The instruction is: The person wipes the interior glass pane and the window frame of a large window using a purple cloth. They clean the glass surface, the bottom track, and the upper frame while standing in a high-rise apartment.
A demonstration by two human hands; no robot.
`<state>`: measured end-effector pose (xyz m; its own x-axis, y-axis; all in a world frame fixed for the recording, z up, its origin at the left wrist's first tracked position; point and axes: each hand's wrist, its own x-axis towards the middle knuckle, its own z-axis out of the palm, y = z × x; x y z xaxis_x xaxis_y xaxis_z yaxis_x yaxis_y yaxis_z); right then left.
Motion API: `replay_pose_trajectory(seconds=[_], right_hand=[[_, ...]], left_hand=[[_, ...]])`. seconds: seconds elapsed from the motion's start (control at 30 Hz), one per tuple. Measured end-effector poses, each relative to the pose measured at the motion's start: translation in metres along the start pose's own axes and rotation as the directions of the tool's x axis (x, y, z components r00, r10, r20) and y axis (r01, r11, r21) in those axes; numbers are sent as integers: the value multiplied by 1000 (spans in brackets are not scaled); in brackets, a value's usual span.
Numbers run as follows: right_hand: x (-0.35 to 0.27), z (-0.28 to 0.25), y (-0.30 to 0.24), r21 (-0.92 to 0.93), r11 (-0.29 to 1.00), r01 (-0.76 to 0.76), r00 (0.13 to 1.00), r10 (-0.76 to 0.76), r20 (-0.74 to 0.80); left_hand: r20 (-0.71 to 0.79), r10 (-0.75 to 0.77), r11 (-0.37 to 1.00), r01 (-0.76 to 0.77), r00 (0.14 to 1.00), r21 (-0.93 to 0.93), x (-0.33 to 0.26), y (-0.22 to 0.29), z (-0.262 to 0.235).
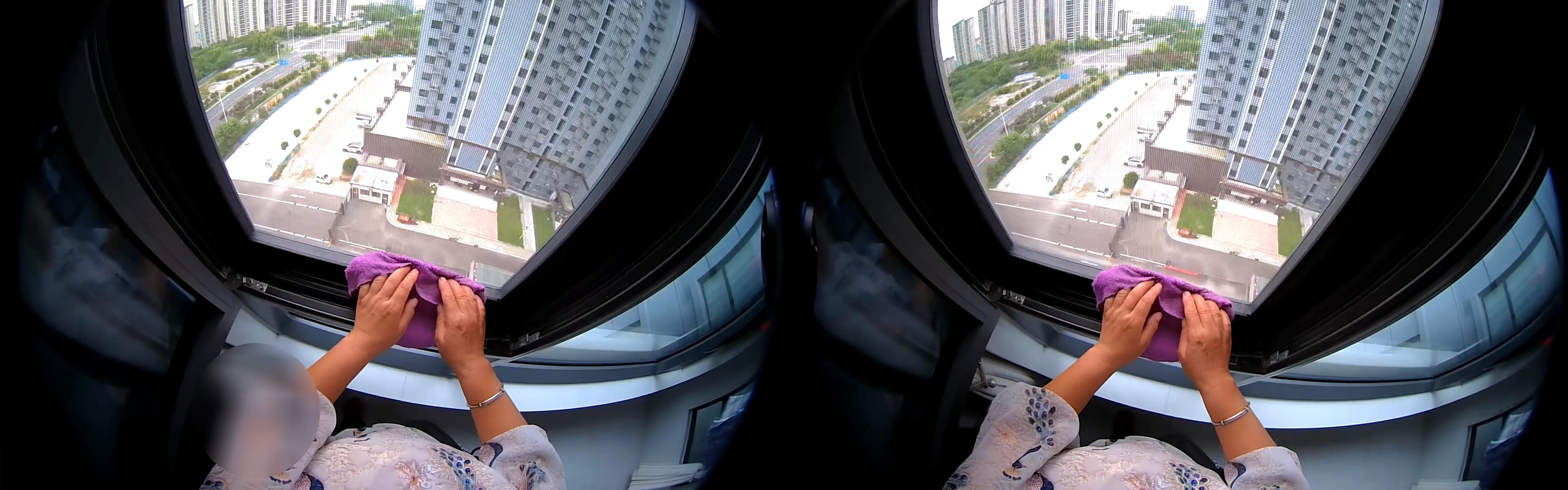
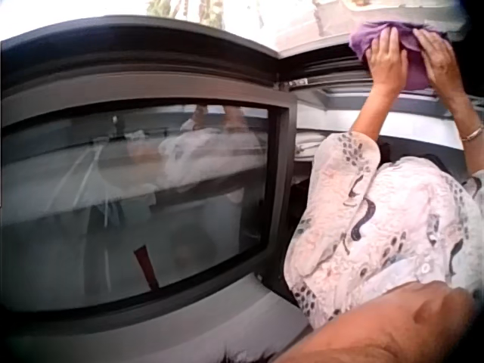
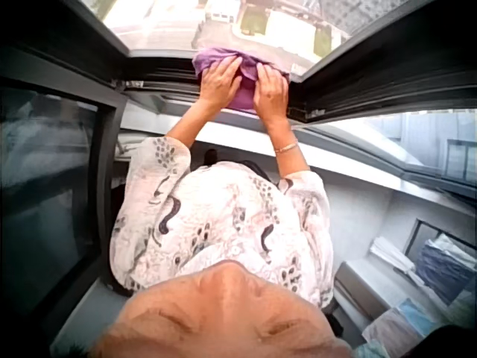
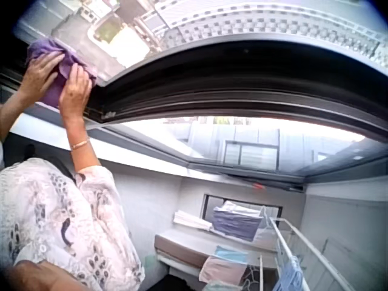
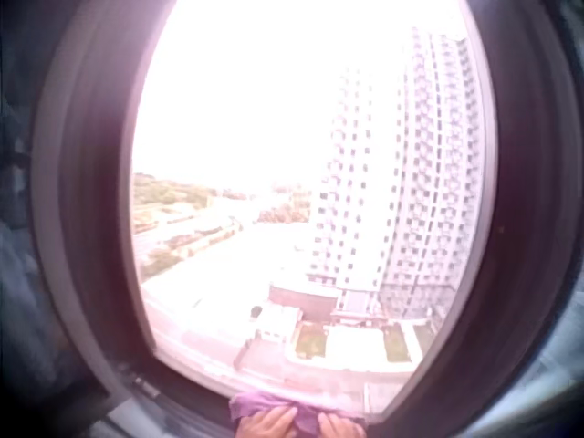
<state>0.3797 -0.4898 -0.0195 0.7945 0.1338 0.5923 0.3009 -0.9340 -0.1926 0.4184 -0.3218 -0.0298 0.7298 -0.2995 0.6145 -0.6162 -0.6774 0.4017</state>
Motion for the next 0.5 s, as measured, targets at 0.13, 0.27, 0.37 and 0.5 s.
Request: replay_pose_trajectory(seconds=[0.13,0.27,0.37,0.5], right_hand=[[-1,0,-6,-42,998,54,997,-52,50],[15,15,-20,13,986,167,981,-168,100],[24,33,-36,-35,977,212,973,-208,99],[26,19,-24,66,977,202,972,-209,110]], left_hand=[[-2,11,986,-11,1000,168,-7,-10,-4],[-61,-1,977,14,998,212,-10,-46,-25],[-134,18,974,12,991,226,-9,-78,-42],[-131,3,969,30,991,246,-3,-62,-39]])
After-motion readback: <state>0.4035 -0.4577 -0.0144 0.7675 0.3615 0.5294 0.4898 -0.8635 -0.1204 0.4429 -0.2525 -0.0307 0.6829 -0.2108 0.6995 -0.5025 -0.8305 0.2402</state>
